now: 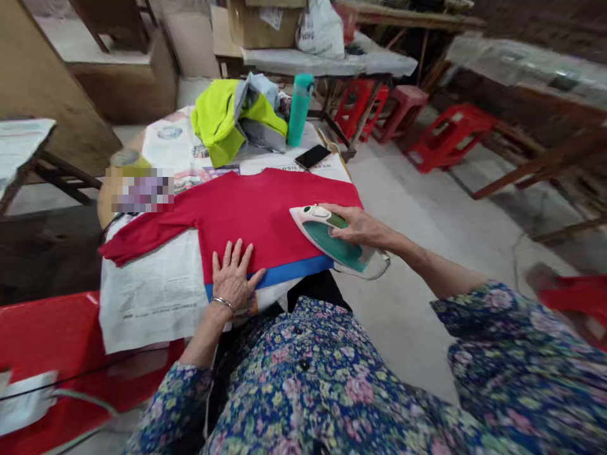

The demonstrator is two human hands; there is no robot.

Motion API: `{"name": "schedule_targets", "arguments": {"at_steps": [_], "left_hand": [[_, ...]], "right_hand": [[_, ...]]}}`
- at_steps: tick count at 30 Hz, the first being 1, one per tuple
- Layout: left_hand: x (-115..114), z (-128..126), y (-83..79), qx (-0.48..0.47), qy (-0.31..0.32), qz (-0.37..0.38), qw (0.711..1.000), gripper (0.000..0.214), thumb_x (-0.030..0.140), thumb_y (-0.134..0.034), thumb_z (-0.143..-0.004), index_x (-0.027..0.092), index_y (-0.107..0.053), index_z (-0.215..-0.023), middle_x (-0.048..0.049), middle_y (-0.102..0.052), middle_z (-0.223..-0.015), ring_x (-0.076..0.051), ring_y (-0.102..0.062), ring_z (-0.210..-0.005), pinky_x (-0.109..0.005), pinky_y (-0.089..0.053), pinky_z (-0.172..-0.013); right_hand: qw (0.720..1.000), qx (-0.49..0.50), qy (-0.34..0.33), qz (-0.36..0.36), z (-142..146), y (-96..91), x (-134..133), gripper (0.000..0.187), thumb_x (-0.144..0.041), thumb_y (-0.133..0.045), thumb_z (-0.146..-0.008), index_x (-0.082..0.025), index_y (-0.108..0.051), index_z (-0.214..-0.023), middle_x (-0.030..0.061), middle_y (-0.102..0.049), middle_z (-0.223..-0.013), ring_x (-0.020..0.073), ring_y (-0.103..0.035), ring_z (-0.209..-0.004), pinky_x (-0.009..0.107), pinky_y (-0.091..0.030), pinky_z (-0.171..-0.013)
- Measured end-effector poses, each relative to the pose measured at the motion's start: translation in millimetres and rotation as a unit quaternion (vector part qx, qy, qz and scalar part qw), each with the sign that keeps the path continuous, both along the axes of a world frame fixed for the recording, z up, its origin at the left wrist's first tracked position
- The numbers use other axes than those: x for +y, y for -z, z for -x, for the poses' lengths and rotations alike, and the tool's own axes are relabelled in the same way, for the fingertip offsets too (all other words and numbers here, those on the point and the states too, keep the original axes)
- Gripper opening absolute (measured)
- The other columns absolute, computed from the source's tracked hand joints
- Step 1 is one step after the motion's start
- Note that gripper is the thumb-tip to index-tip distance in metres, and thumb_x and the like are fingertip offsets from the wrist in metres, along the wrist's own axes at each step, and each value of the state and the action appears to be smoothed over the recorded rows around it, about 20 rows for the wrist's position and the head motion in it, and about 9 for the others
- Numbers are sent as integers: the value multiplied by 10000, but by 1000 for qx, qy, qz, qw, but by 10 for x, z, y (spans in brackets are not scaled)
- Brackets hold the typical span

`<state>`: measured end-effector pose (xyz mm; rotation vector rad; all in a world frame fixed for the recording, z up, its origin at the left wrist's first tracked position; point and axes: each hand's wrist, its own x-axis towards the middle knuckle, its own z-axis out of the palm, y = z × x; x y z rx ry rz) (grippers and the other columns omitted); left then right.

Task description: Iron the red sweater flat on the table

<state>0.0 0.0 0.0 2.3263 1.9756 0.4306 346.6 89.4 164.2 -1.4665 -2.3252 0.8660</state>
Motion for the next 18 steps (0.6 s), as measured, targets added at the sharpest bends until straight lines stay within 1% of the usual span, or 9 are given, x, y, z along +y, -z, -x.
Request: {"name": "schedule_targets", "arguments": {"at_steps": [2, 4, 7, 8, 10, 12, 14, 16, 18], "left_hand": [[4, -6, 28, -3, -2, 0, 1000, 749, 663, -562, -1092, 258, -617, -1720, -151, -511, -1852, -433, -431, -1748, -740, -261, -1434], [8, -8, 64, -10, -6, -5, 1000, 808, 675, -562, -1084, 221, -566, -1752, -177, -505, -1851, -431, -429, -1750, -732, -258, -1438], [12, 1, 130, -30, -16, -20, 999, 991, 707, -577, -1056, 104, -399, -1822, -269, -463, -1854, -448, -425, -1749, -724, -255, -1439], [11, 6, 150, -36, -17, -26, 999, 1057, 723, -588, -1042, 71, -340, -1836, -298, -439, -1858, -458, -423, -1748, -724, -255, -1438], [4, 14, 181, -43, -14, -33, 998, 1155, 755, -617, -1013, 32, -270, -1844, -337, -407, -1861, -479, -418, -1746, -725, -256, -1435], [-5, 19, 197, -44, -7, -33, 998, 1202, 782, -648, -985, 18, -274, -1835, -353, -410, -1853, -491, -420, -1742, -724, -258, -1433], [-13, 17, 201, -41, -4, -31, 999, 1203, 791, -668, -972, 19, -307, -1821, -360, -427, -1841, -491, -427, -1738, -720, -262, -1432], [-14, 10, 200, -40, -3, -33, 999, 1177, 783, -675, -975, 30, -333, -1814, -357, -443, -1833, -484, -433, -1737, -718, -266, -1431], [-14, 0, 195, -44, -3, -42, 998, 1136, 763, -675, -986, 50, -353, -1810, -346, -462, -1827, -474, -441, -1734, -718, -277, -1426]], "right_hand": [[1000, 3, -22, -3, 82, -46, -36, 800, -117, -693, -883, -210, -685, -1678, 120, -778, -1585, 365, -744, -1393, 483, -618, -1167], [999, 3, -47, 4, 210, -68, -62, 786, -126, -701, -900, -247, -688, -1677, 108, -803, -1540, 342, -773, -1320, 461, -642, -1111], [995, -5, -90, 33, 497, -26, -81, 777, -125, -720, -910, -260, -686, -1674, 107, -839, -1450, 299, -799, -1194, 410, -653, -1036], [994, -3, -103, 45, 595, 5, -83, 784, -120, -718, -910, -259, -678, -1681, 107, -846, -1421, 277, -804, -1128, 385, -655, -991], [990, 2, -117, 78, 744, 68, -84, 817, -111, -699, -913, -259, -638, -1714, 94, -865, -1312, 218, -786, -916, 327, -646, -833], [987, 11, -103, 125, 795, 110, -75, 844, -123, -671, -923, -261, -588, -1751, 62, -861, -1159, 157, -692, -680, 271, -578, -640], [985, 20, -65, 156, 746, 114, -51, 848, -151, -656, -925, -247, -565, -1762, 39, -831, -1065, 123, -606, -562, 242, -503, -534], [987, 26, -23, 154, 642, 94, -14, 848, -170, -652, -913, -212, -568, -1755, 37, -806, -1023, 118, -588, -537, 239, -484, -510], [991, 34, 9, 128, 543, 71, 22, 855, -178, -653, -894, -171, -572, -1745, 42, -792, -989, 127, -594, -545, 243, -487, -519]]}}
